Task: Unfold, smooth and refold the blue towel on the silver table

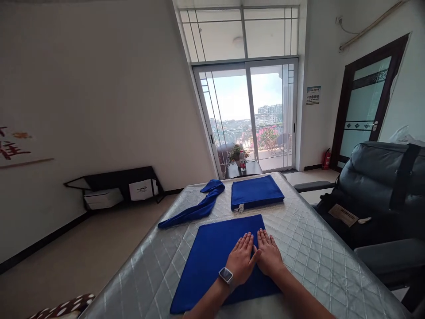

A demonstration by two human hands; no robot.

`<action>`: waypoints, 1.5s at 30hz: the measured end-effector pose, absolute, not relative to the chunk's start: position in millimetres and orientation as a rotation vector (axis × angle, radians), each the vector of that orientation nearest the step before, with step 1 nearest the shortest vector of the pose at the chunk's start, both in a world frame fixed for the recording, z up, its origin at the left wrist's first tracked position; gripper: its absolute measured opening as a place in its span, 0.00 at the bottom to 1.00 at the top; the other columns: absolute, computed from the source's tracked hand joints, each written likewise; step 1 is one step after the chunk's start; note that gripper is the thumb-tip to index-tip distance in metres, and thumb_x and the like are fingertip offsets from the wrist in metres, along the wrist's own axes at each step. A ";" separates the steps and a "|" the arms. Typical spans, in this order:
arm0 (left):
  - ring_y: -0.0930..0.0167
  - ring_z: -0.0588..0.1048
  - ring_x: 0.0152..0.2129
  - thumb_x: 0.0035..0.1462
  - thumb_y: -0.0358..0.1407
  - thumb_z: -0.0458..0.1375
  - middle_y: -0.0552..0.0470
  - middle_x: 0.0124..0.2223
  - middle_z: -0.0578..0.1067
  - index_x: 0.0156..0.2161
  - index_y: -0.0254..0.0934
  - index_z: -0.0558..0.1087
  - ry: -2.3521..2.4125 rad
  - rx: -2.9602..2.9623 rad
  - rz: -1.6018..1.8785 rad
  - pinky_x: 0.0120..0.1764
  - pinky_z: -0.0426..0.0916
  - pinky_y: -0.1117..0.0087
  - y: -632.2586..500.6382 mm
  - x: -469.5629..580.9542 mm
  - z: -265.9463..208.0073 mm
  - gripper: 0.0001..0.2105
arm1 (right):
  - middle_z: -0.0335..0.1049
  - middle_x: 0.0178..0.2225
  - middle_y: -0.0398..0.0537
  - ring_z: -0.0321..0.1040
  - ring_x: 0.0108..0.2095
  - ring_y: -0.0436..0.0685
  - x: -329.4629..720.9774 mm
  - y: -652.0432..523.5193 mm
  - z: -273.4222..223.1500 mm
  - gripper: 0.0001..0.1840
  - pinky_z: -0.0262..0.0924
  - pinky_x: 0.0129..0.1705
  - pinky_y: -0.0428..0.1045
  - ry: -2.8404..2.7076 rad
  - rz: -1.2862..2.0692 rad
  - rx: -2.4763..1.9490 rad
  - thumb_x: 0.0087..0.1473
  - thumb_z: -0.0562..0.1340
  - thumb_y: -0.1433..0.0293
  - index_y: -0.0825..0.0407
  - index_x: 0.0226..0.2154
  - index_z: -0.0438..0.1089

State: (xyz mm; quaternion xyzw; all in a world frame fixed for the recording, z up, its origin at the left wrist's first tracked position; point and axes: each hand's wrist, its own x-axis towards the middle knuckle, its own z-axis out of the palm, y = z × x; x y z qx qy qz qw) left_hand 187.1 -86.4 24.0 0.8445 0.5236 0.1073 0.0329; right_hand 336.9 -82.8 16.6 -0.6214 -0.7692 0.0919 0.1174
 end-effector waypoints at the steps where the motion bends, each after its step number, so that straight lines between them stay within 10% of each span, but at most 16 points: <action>1: 0.63 0.50 0.71 0.69 0.52 0.32 0.44 0.73 0.54 0.71 0.35 0.50 1.588 2.597 0.338 0.70 0.51 0.52 -85.6 200.8 22.4 0.33 | 0.36 0.73 0.54 0.32 0.73 0.59 337.8 -82.5 14.6 0.35 0.31 0.72 0.58 -2.271 0.249 -1.805 0.66 0.43 0.64 0.59 0.71 0.44; 45: 0.64 0.45 0.71 0.65 0.59 0.27 0.42 0.74 0.47 0.71 0.27 0.47 1.998 2.247 0.168 0.72 0.45 0.56 -119.5 83.7 39.1 0.42 | 0.39 0.73 0.53 0.35 0.72 0.59 334.0 -86.6 26.7 0.38 0.31 0.72 0.57 -2.232 0.266 -1.867 0.66 0.40 0.57 0.62 0.71 0.44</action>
